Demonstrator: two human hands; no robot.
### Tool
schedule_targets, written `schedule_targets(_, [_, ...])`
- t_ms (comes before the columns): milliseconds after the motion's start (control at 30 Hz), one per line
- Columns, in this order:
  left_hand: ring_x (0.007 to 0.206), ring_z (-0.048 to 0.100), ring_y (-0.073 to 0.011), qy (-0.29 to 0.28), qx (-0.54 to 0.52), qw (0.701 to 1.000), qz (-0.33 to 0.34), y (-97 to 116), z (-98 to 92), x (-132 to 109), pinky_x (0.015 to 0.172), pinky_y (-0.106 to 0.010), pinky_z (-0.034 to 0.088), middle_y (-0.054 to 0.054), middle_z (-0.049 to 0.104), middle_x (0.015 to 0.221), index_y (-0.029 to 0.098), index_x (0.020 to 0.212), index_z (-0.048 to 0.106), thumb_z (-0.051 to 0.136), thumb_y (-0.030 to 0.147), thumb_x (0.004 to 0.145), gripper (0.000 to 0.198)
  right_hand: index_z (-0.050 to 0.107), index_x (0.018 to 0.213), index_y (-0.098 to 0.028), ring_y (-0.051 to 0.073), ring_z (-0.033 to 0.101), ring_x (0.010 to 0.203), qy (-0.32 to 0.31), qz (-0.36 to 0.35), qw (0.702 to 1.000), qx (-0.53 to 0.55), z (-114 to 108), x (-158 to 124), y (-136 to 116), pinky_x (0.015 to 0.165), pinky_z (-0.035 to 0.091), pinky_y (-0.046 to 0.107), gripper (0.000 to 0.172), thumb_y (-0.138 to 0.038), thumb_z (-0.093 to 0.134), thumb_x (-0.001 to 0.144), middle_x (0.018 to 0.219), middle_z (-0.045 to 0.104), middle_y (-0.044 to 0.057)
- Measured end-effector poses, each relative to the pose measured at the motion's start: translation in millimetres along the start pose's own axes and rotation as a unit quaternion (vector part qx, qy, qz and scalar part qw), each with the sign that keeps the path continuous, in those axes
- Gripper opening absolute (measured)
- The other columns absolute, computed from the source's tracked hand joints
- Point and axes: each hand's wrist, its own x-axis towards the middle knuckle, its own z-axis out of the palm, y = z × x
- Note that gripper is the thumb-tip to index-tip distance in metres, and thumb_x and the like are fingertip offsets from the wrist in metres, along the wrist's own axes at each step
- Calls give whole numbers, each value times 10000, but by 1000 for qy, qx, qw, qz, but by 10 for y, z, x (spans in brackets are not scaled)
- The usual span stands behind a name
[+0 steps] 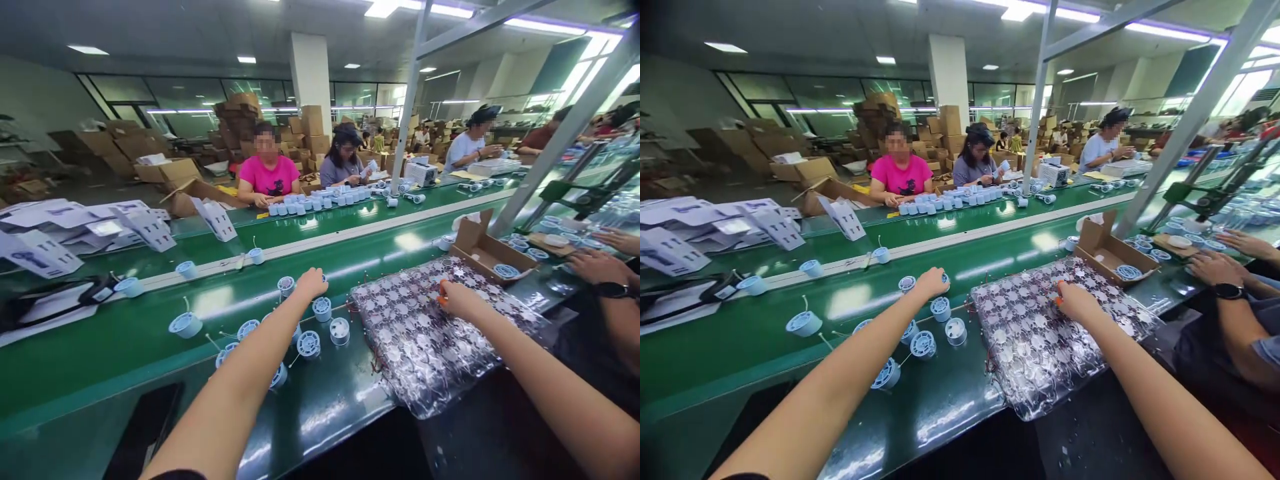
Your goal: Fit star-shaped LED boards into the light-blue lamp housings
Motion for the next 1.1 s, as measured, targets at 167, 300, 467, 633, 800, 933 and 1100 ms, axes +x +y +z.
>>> schedule_targets(167, [1209,598,-305,84,-52,992,75,7,-278,-724,1010,-387,470,-188,617,1291,121,1339,490,614,394,890,540,661,1088,-158,202,631,708,63,5,992,109,-205,-362,68,649,469,318,275,-330,535,915,876,713,109])
schedule_targets(300, [1193,609,-287,139,-182,948,221,-81,51,-1861,1035,-440,492,-115,627,1300,215,1317,518,715,392,846,540,699,1127,-153,142,545,570,111,7,848,519,-40,-946,-347,525,450,291,487,-517,708,803,820,705,78])
schedule_targets(467, [1081,662,-307,127,-221,946,200,-86,834,-2691,938,-472,565,-120,676,1186,224,1251,593,802,348,804,509,740,1072,-197,98,509,508,21,49,691,721,440,-1620,-1298,449,416,239,522,-469,876,648,751,680,21])
schedule_targets(633, [1082,652,-273,188,-245,938,155,-57,1066,-2707,938,-441,559,-137,640,1199,203,1296,602,606,299,954,356,695,1137,-209,162,641,704,-35,11,690,723,786,-1937,-1876,644,551,307,567,-370,903,634,900,719,49])
schedule_targets(800, [796,661,-194,197,-283,935,80,5,1008,-2645,737,-316,542,-73,655,878,194,1044,718,453,202,979,273,688,1138,-176,123,491,511,7,3,786,618,1128,-2092,-2161,482,443,251,492,-380,823,712,598,536,-54])
schedule_targets(933, [709,627,-170,150,-360,921,-10,-10,1059,-2549,670,-273,478,-27,648,746,185,901,713,533,191,920,181,722,909,-195,125,422,468,103,-32,870,481,1370,-2181,-2239,446,382,257,243,-373,756,748,537,448,-65])
schedule_targets(1100, [570,556,-134,78,-391,915,-67,-71,1179,-2467,565,-236,411,19,605,615,168,826,677,541,143,864,143,633,668,-233,146,463,512,181,-124,904,366,1480,-2171,-2166,505,414,281,184,-341,703,799,549,487,-34])
